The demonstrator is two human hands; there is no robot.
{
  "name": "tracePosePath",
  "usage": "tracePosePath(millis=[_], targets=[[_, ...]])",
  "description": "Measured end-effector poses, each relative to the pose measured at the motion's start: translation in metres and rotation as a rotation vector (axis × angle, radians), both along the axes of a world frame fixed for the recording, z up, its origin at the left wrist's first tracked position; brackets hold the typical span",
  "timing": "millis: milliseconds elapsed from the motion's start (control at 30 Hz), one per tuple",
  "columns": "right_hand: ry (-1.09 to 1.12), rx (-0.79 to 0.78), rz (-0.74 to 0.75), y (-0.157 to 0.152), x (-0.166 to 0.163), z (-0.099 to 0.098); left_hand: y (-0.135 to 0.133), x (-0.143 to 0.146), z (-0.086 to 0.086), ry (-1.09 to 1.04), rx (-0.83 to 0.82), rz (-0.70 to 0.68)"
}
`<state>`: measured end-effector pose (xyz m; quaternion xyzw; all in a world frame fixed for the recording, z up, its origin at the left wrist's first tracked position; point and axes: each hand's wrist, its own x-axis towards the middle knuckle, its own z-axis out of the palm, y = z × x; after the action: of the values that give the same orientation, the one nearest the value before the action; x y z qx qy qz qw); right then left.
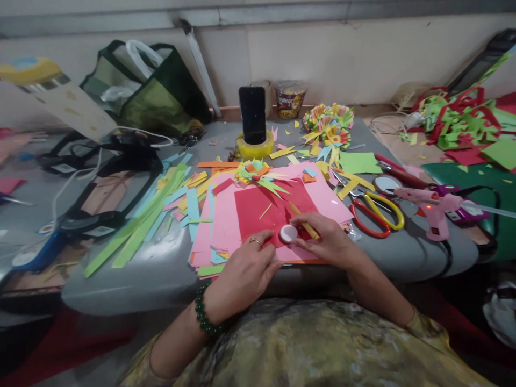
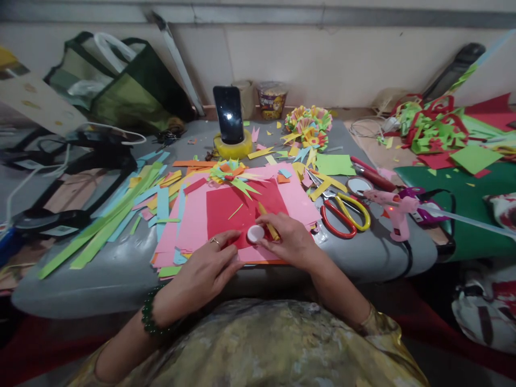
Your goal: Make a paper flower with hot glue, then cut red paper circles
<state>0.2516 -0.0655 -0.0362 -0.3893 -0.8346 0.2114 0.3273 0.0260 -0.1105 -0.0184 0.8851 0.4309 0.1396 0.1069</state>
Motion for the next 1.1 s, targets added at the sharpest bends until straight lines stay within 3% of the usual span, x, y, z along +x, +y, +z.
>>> tracePosePath(millis=[567, 867, 1100], targets=[[0.001, -0.037, -0.009, 0.000, 0.000, 0.001, 0.004, -0.005, 0.004, -0.039, 0.001, -0.047], [0.027, -0.061, -0.002, 0.000, 0.000, 0.002, -0.003, 0.022, -0.001, -0.012, 0.094, -0.105], [0.220, -0.166, -0.068, -0.003, 0.009, 0.034, -0.021, 0.043, -0.004, 0.175, 0.165, -0.036]])
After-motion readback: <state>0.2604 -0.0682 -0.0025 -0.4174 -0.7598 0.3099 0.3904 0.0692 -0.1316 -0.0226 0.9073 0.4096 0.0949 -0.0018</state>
